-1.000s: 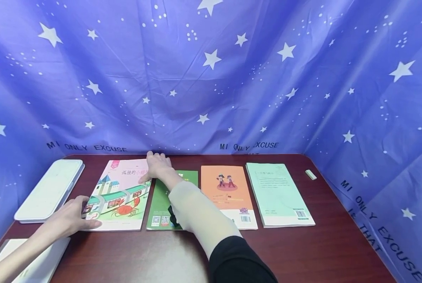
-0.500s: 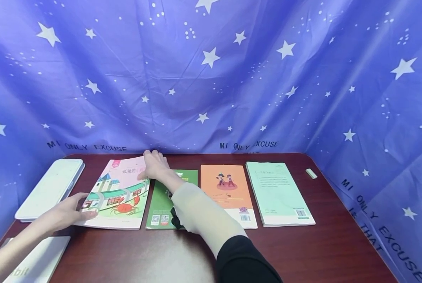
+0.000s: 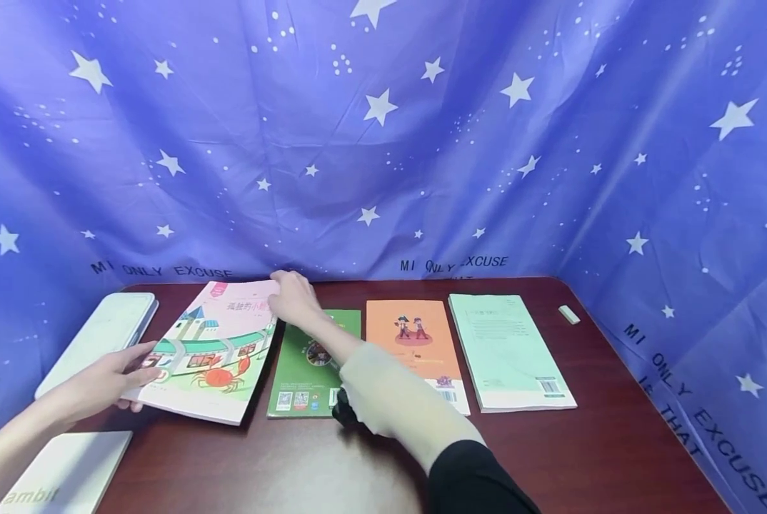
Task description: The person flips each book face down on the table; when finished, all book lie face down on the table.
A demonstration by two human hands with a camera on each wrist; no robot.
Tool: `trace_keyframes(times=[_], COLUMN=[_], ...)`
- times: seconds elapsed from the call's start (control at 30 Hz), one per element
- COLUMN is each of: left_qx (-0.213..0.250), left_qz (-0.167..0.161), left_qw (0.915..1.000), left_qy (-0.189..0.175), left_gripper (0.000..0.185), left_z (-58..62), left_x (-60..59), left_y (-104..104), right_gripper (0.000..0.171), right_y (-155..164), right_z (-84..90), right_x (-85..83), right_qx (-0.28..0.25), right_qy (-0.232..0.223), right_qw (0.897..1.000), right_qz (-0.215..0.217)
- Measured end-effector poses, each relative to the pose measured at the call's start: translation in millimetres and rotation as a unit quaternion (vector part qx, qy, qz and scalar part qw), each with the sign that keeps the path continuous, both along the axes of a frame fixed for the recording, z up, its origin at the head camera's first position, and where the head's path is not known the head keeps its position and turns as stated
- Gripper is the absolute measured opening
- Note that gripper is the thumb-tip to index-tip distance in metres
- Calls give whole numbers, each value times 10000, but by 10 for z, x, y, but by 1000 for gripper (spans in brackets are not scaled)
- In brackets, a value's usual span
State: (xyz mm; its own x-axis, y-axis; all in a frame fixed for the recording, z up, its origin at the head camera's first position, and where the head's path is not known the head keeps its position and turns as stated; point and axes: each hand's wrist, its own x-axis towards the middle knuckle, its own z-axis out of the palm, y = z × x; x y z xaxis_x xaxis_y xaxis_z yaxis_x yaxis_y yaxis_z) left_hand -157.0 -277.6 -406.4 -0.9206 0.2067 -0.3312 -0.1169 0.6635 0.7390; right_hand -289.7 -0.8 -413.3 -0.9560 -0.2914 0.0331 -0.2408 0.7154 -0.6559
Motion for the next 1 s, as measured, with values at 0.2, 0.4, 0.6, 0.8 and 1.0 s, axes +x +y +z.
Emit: trace_keyframes(times=[0.2,0.4,0.6,0.8,1.0], left_qx=[274,178,199,700,1523], left_qz=[-172,-197,-116,122,253], left_qw=[9992,9976,9960,9911,9811], left_qy=[215,638,868,1127,1169], left_gripper=[66,64,63,54,48], left_z=[52,169,260,249,193], left_x=[67,59,29,-44,-161], left_y=[64,224,455,704,943], right_gripper=[46,37,36,35,38], right_y=[382,769,1178,1599,1896], right_z=[127,119,54,41,12], right_x=[142,305,467,649,795], right_qx=[-756,-1726,-2933,-3080,-3579], right_qy=[-166,-538,-1015,-1023,-1202], right_qw=[9970,9830,9499,9425,9174], right_qz=[8,-310,-379,-801,-1256])
